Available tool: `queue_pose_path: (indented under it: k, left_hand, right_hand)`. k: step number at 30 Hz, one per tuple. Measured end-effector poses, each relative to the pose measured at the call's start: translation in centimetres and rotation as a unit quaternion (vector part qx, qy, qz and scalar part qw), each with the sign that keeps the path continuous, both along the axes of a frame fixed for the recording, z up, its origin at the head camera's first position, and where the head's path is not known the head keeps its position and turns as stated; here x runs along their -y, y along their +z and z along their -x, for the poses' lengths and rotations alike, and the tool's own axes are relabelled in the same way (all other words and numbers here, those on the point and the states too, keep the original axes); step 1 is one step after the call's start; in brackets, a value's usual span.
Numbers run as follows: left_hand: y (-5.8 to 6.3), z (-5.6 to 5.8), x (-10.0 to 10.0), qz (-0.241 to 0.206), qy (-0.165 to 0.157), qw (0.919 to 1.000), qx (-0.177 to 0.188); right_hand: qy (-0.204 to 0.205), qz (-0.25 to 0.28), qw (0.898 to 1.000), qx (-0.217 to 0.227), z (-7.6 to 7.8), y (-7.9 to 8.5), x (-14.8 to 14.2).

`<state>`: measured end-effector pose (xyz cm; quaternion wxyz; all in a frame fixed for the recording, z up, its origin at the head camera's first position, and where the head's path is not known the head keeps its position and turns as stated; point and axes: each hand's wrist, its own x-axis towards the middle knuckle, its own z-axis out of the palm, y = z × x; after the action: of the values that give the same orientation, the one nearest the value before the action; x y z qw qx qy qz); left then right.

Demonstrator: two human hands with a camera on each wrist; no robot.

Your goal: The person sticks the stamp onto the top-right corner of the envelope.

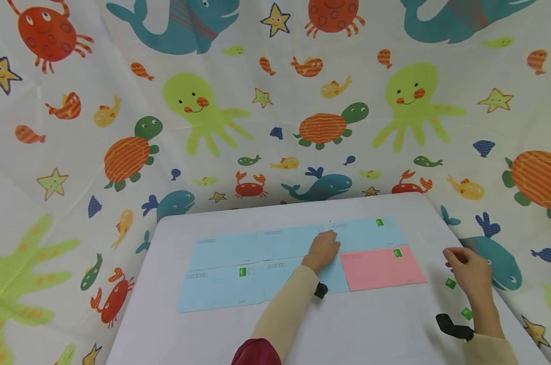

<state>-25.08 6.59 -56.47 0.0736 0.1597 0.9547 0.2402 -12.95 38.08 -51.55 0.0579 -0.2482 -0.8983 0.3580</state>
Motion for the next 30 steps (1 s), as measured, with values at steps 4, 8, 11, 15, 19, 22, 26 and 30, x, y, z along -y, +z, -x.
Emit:
queue_pose_path:
  k: [4, 8, 11, 15, 19, 22, 26, 30]
  left_hand:
    - [0.3, 0.0, 0.2, 0.0, -0.005, 0.9999, -0.011]
    - [1.3, -0.1, 0.9, 0.0, -0.008, 0.9995, -0.031]
    - [1.8, -0.5, 1.7, -0.004, 0.0, 0.9987, -0.05]
    - [1.9, -1.1, 3.1, -0.018, 0.019, 0.9975, -0.066]
    - [1.8, -1.8, 4.3, -0.041, 0.036, 0.9952, -0.081]
    - [1.8, -2.5, 5.3, -0.059, 0.051, 0.9926, -0.094]
    - [1.7, -3.4, 6.6, -0.08, 0.072, 0.9882, -0.109]
    - [1.5, -4.3, 8.1, -0.088, 0.091, 0.9848, -0.119]
  right_hand:
    - [-0.001, 0.005, 1.0, 0.009, -0.2, -0.3, -0.4]
    - [-0.009, 0.011, 1.0, 0.009, -0.3, -0.5, -0.6]
    - [-0.016, 0.014, 1.0, 0.004, -0.5, -0.6, -0.6]
    - [-0.023, 0.017, 1.0, -0.003, -0.6, -1.0, -0.5]
    - [-0.03, 0.019, 0.999, -0.007, -0.7, -1.4, -0.7]
    - [-0.036, 0.022, 0.999, -0.004, -0.9, -1.7, -0.9]
    - [-0.043, 0.028, 0.999, 0.004, -1.2, -1.9, -1.3]
    - [-0.049, 0.034, 0.998, 0.012, -1.5, -2.3, -1.8]
